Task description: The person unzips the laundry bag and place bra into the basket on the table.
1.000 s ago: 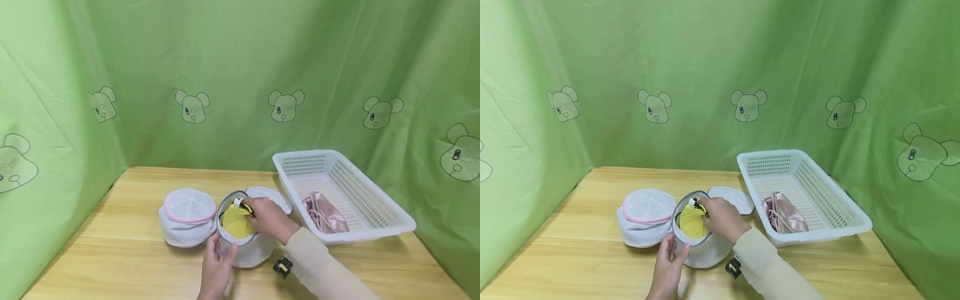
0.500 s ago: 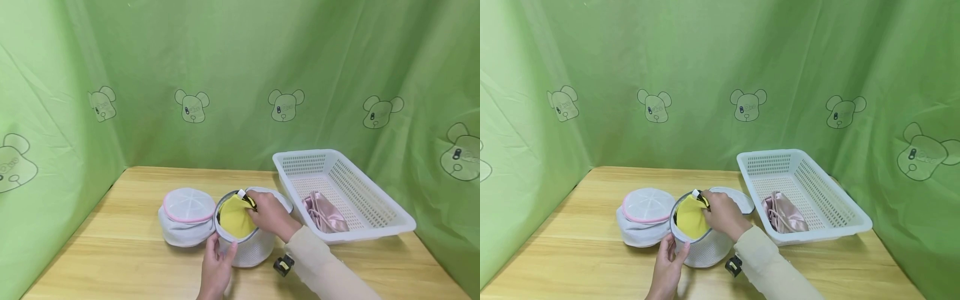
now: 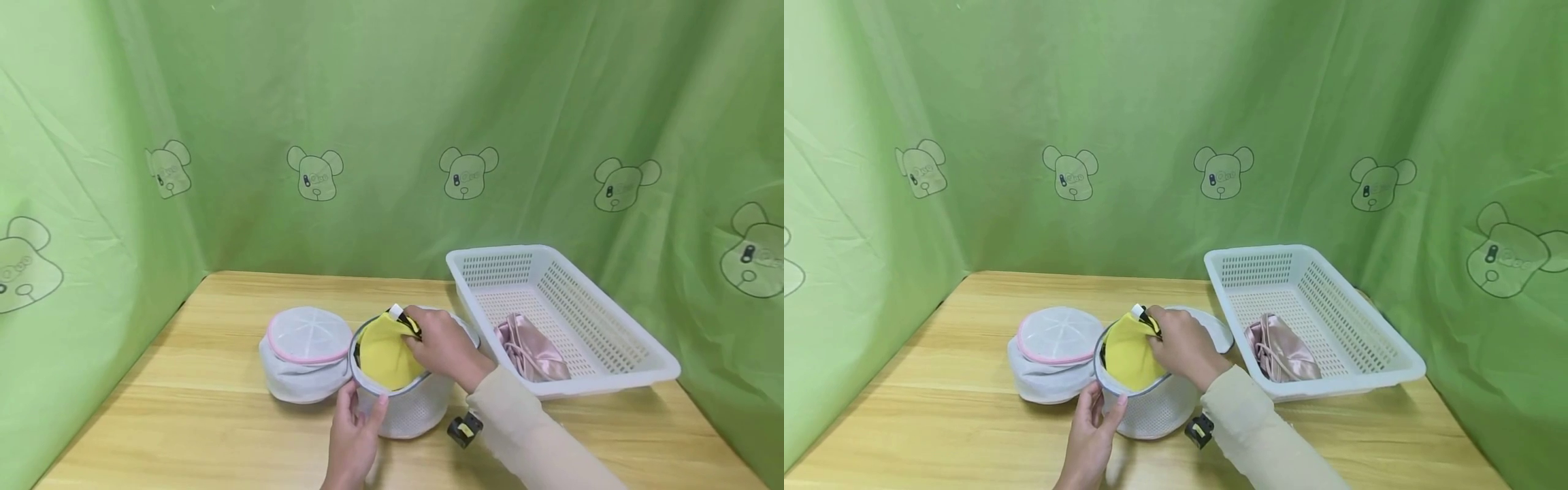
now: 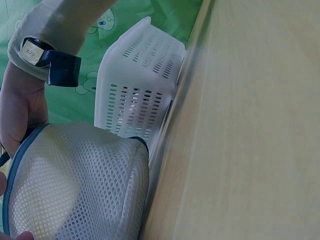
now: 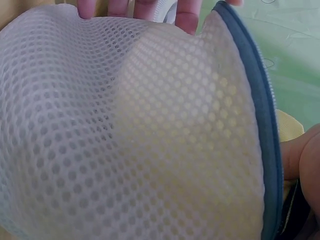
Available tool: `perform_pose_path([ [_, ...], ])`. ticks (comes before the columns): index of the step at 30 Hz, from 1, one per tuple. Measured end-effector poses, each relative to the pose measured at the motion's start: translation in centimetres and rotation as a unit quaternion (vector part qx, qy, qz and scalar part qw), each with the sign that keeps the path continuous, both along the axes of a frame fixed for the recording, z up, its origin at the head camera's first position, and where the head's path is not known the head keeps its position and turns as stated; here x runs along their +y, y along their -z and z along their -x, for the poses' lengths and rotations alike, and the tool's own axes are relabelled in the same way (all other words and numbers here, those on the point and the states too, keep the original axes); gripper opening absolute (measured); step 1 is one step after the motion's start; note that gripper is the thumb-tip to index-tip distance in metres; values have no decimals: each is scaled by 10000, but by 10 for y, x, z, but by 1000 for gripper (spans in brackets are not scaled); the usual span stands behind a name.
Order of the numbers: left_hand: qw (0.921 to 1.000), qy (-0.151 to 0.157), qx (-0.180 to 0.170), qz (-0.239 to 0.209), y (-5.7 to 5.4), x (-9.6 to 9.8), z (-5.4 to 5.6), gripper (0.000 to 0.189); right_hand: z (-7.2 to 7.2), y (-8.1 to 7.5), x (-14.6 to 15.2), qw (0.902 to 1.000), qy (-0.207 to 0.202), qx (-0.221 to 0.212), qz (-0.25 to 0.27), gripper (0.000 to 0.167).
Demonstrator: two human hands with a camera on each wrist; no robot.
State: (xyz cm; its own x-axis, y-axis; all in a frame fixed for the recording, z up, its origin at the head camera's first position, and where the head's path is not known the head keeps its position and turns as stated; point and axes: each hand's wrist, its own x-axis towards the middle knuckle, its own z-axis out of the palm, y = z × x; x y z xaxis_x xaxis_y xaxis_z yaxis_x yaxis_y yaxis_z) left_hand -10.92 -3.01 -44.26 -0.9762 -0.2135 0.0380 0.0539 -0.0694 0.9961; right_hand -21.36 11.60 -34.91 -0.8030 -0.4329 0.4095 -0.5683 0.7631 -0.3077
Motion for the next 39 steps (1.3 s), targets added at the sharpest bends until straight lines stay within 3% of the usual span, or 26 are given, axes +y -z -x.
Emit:
perform_pose_path([
  [21, 9999, -35, -90, -86, -2, 0, 0, 57, 1, -6, 1, 9998, -5, -59, 164, 30],
  [25, 9999, -29, -84, -92, -1, 0, 0, 57, 2, -7, 0, 9995, -72, 100, 287, 25],
  [39, 9999, -82, -109, 14, -1, 2, -1, 54, -1, -11, 0, 9986, -70, 373, 374, 31],
])
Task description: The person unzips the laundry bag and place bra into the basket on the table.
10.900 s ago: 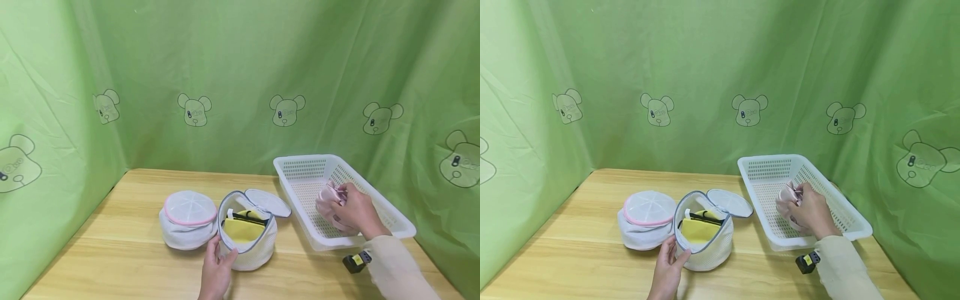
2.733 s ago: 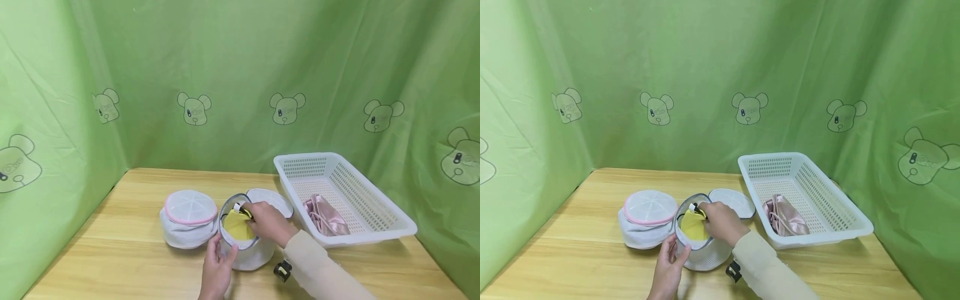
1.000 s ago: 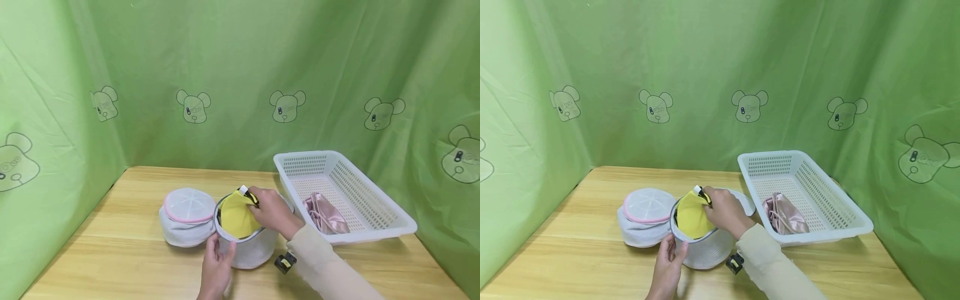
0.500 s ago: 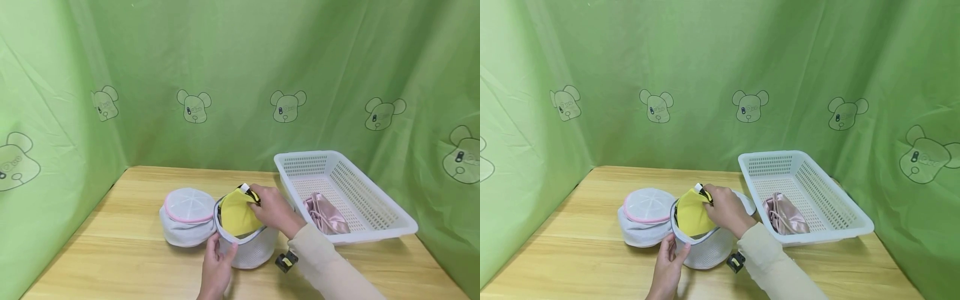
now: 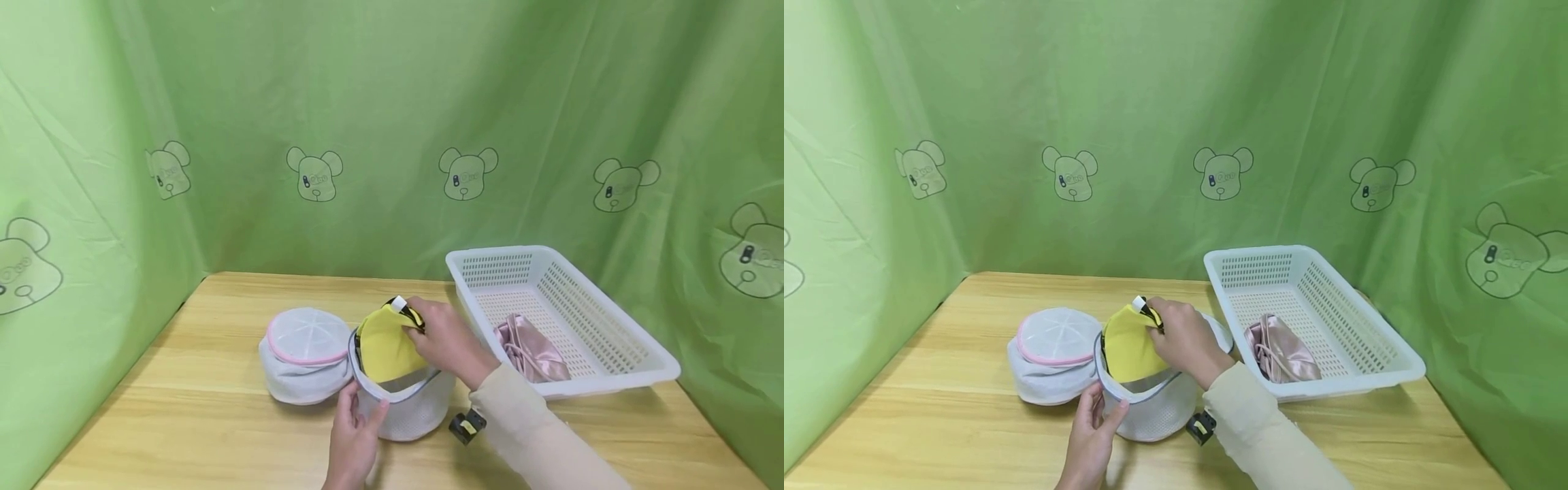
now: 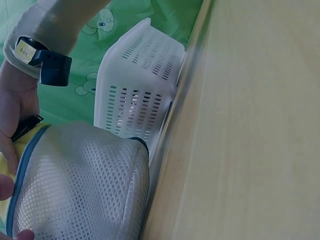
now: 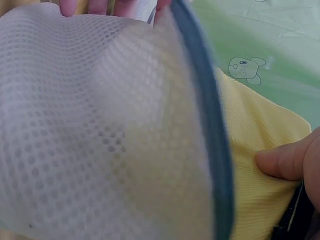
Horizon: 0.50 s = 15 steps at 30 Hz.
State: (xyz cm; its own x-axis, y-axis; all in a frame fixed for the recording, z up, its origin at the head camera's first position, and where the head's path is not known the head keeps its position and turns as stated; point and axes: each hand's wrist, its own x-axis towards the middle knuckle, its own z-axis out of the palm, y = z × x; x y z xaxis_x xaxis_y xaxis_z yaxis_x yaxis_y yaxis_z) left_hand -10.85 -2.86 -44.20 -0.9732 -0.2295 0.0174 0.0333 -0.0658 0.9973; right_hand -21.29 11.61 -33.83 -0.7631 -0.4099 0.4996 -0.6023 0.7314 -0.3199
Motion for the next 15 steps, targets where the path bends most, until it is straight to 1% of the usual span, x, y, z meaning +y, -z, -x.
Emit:
perform_pose_path([
  [7, 10000, 18, 38, 1, 0, -1, 0, 53, 1, -4, 3, 10000, 56, 52, -34, 32],
  [12, 9999, -2, 123, 27, 1, -1, 0, 47, -1, -9, 5, 9999, 104, -6, -106, 33],
  [15, 9998, 0, 178, 74, 2, -1, 1, 45, -1, -10, 7, 9998, 143, 51, -144, 30],
])
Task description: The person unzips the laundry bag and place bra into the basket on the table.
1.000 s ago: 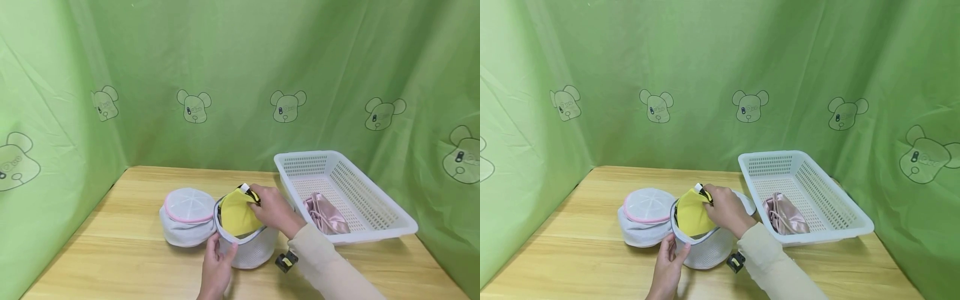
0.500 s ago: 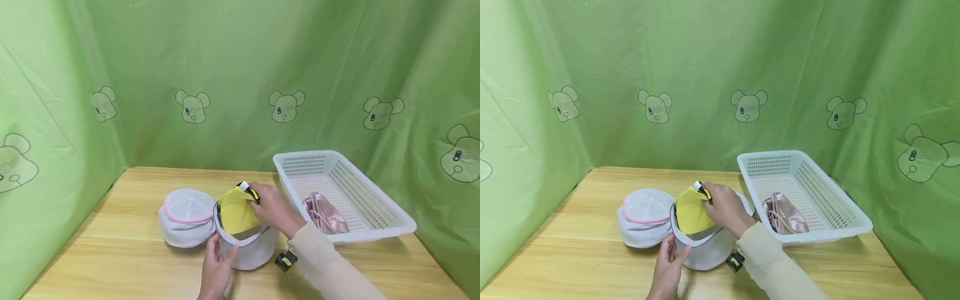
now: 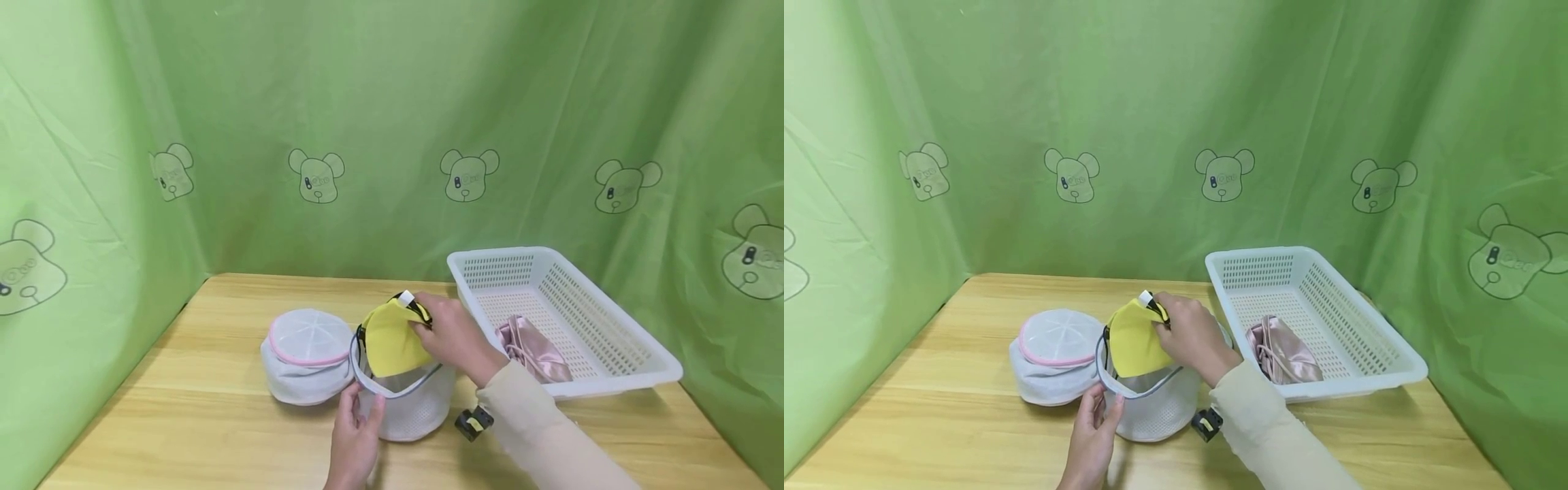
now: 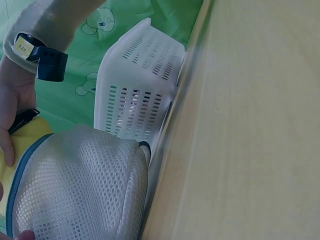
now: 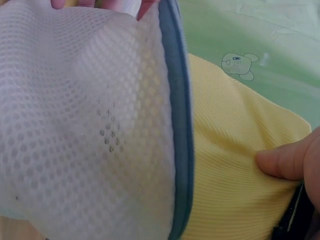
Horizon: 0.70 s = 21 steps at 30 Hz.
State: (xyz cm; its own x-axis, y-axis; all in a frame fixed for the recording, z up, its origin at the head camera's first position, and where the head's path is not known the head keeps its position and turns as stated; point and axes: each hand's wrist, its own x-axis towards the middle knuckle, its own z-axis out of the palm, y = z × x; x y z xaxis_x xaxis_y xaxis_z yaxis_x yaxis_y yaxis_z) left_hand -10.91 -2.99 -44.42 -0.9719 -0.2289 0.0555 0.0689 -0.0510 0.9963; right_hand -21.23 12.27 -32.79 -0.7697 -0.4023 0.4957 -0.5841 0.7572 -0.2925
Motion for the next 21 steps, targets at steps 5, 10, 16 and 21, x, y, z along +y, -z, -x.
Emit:
perform_pose_path([
  [5, 10000, 0, -23, 5, 0, 0, 1, 45, 1, -2, 2, 9999, 55, 92, -6, 28],
  [10, 10000, -3, -5, -28, 0, 0, 1, 44, 1, -5, 5, 10000, 74, 26, 11, 38],
  [16, 10000, 6, 13, -68, -1, 1, 0, 45, 1, -9, 7, 9999, 41, 72, 67, 42],
  [21, 9999, 9, -8, -117, -1, 1, 0, 44, 2, -11, 8, 9999, 36, 26, 91, 44],
])
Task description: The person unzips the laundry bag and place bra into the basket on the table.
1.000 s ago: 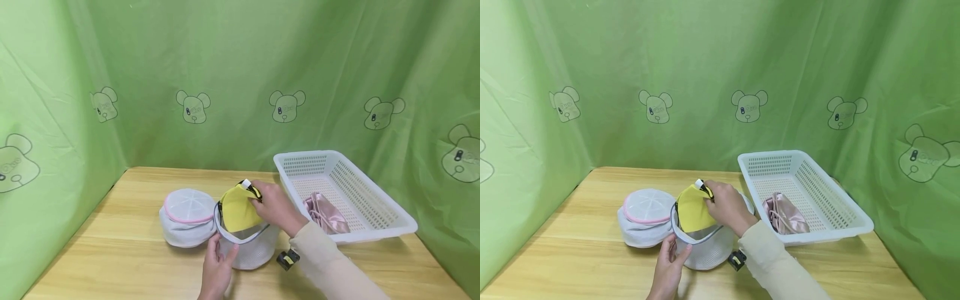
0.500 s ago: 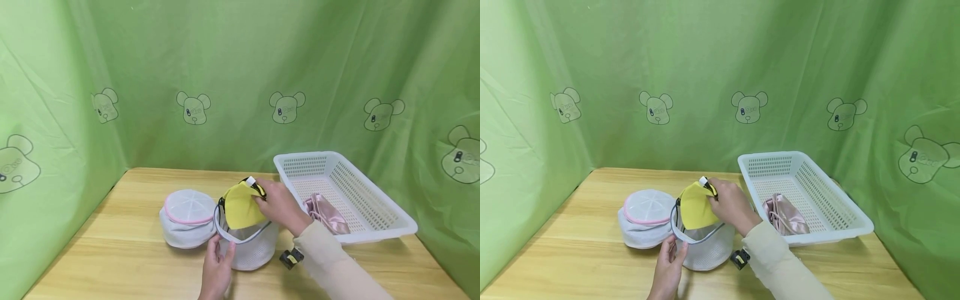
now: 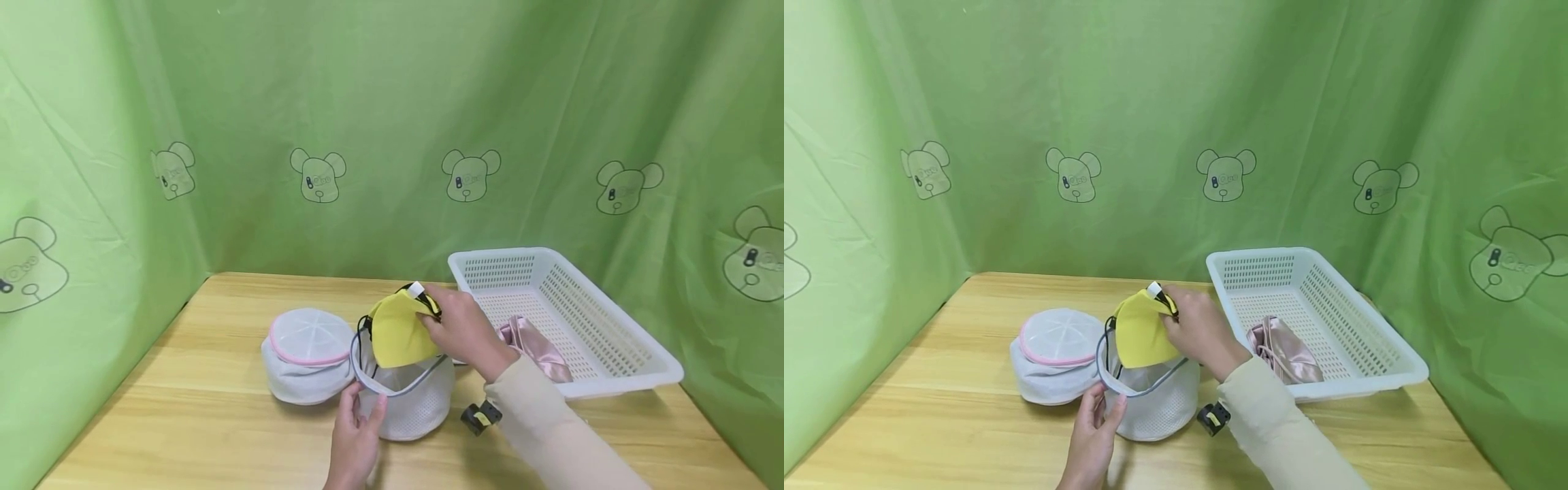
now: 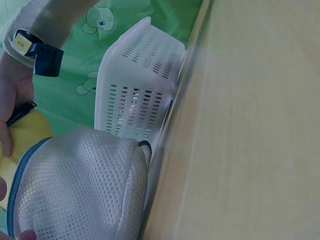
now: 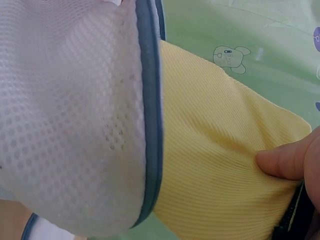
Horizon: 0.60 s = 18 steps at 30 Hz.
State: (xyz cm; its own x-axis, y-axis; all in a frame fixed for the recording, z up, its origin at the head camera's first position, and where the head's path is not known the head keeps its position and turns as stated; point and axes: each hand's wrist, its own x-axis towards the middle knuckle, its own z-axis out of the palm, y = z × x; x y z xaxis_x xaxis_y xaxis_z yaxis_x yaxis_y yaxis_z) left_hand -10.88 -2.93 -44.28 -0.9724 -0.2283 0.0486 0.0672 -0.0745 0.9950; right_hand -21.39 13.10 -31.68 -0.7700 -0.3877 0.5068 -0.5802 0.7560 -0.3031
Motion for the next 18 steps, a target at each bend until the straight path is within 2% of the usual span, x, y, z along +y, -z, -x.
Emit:
perform_pose_path([
  [4, 10000, 15, -29, -2, 0, 0, 0, 45, 0, -2, 1, 10000, 19, 1, -8, 44],
  [18, 10000, 40, -74, 18, 0, -1, 0, 48, 3, -9, 4, 9997, -9, -71, 236, 21],
])
